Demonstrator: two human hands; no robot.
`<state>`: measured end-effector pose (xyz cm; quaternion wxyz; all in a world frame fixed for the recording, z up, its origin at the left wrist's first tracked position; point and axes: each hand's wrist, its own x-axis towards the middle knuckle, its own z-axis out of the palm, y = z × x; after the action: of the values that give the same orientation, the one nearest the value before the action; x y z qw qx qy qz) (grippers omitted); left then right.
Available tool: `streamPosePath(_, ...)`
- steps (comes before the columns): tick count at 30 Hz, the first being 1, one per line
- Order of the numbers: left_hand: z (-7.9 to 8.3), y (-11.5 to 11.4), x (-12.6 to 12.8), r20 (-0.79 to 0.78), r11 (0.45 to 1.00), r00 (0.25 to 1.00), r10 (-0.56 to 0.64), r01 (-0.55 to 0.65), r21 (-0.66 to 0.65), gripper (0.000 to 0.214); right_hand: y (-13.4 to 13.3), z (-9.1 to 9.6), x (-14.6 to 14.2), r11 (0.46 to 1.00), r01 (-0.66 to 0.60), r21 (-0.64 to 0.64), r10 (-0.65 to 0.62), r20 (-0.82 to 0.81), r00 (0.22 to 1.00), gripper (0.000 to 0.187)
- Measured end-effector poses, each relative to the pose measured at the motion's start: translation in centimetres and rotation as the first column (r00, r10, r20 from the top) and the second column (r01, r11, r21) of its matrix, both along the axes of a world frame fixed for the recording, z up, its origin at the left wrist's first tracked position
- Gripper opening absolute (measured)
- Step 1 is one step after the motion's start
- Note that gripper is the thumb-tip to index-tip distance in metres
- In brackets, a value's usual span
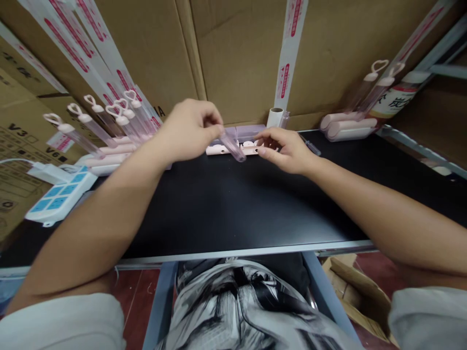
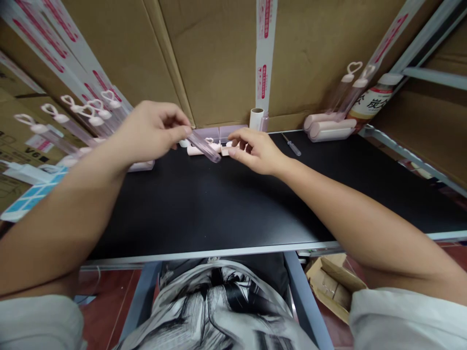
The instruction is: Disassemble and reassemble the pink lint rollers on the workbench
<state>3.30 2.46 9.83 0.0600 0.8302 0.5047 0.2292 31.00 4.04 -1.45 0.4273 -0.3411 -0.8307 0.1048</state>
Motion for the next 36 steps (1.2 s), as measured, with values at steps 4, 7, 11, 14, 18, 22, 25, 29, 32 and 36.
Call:
streamPosePath(4,-1.9,0.1,2.8,0.216,0.972,0.959,-0.185,0.211,-0.101,0.019,-0.8,0.1,-0.8,0.995,-0.083,-0.063,0.086,0.042,0.995,0.042)
streamPosePath(7,-3.0,2.3,3.6,0.302,0.968,0.935,-0.186,0.226,-0.104,0.03,-0.8,-0.3,-1.0,0.994,-0.018,-0.11,0.015,-0.03,0.999,0.037)
streamPosePath(11,-4.7,7.0,2.9,0.069,0.996,0.993,-0.092,0.091,0.026,0.026,0.2,-0.7,-1.0,0.971,0.013,-0.239,-0.059,-0.188,0.98,0.032)
streamPosePath(14,-6.2,10.1,2.4,-0.192,1.0,0.981,-0.007,0.01,0.015,0.026,0.9,-0.8,-0.8,0.958,-0.002,-0.287,-0.084,-0.287,0.954,0.031)
streamPosePath(18,-7.6,11.8,2.7,-0.318,1.0,0.948,-0.021,0.02,-0.006,0.03,1.2,-0.9,-0.7,0.962,-0.011,-0.272,-0.085,-0.339,0.937,0.035)
streamPosePath(22,-7.8,12.2,3.1,-0.38,1.0,0.925,-0.01,0.013,0.005,0.026,1.3,-0.9,-0.7,0.951,-0.042,-0.306,-0.09,-0.406,0.909,0.043)
streamPosePath(25,-7.1,11.6,3.2,-0.309,1.0,0.951,0.019,-0.011,0.029,0.023,1.5,-0.7,-0.7,0.943,-0.095,-0.319,-0.098,-0.536,0.838,0.05)
streamPosePath(29,-6.4,7.9,2.9,0.072,0.999,0.997,0.034,-0.032,-0.021,0.016,1.0,0.2,-0.7,0.923,-0.172,-0.344,-0.096,-0.639,0.763,0.054)
streamPosePath(32,-7.0,3.3,2.4,0.378,0.943,0.923,0.071,0.061,-0.326,0.009,-0.7,0.9,-1.4,0.864,-0.298,-0.406,-0.056,-0.665,0.745,0.052)
streamPosePath(36,-8.7,-2.0,1.3,0.57,0.853,0.811,0.133,0.2,-0.483,0.01,-3.6,1.0,-2.9,0.774,-0.469,-0.427,0.099,-0.649,0.754,0.045)
